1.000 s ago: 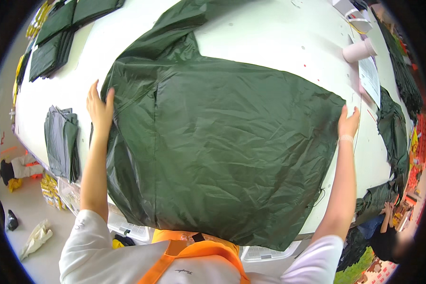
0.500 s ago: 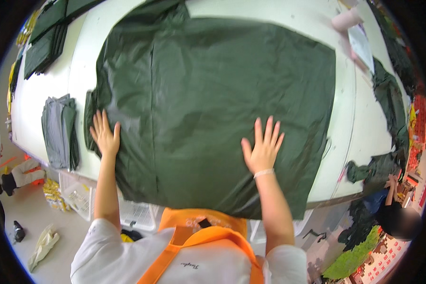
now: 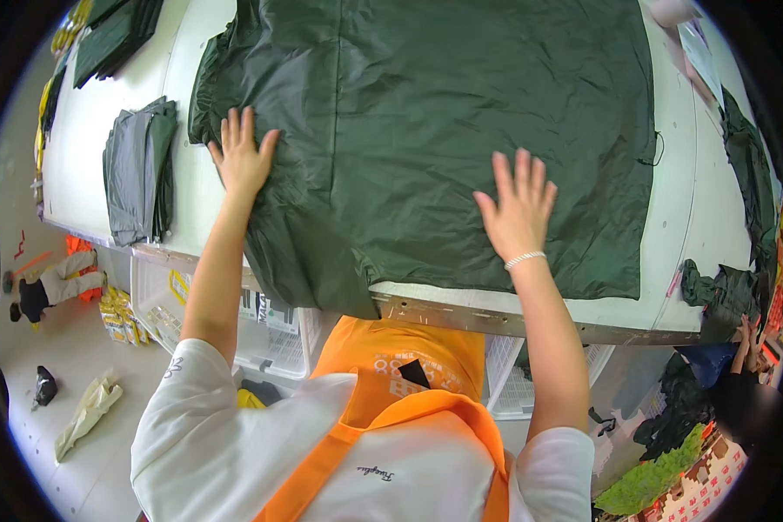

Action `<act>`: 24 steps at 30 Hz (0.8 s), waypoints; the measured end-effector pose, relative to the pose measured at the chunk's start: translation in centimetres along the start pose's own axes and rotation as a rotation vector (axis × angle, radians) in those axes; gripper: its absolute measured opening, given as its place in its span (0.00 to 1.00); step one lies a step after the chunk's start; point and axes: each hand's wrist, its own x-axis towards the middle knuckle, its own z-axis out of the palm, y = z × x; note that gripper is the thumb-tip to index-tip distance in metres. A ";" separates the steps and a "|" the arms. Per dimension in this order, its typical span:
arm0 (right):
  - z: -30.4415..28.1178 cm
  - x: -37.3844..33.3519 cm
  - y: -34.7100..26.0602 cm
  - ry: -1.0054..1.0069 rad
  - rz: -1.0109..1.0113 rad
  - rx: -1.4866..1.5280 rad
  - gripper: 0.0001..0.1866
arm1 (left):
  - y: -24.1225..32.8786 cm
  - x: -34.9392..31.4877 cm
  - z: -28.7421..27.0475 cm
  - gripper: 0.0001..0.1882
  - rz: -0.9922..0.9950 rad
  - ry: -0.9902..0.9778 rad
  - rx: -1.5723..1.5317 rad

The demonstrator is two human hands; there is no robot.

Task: The person folds a dark green jacket on a white table. They smooth the fabric, fold the sleeves inward, fold the body in half, and then fold it again into a compact rectangle. The folded jacket is placed on a stack of similar items.

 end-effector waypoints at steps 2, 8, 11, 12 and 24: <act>0.3 -2.6 4.9 0.068 0.103 -0.121 0.35 | -4.0 -0.2 0.1 0.38 0.003 0.044 -0.033; -1.5 -12.0 20.5 0.113 0.425 -0.048 0.31 | -5.4 -5.8 -5.5 0.34 -0.024 0.283 -0.353; -1.7 -16.9 24.1 -0.002 0.761 0.369 0.24 | -5.1 -17.4 -5.9 0.37 -0.363 0.250 -0.322; -1.9 -17.6 24.7 -0.141 0.925 0.575 0.23 | -5.0 -21.4 -5.3 0.36 -0.437 0.227 -0.317; -1.0 -19.8 21.0 0.174 0.660 0.617 0.29 | -7.1 -27.1 -6.4 0.08 -0.962 0.129 -1.535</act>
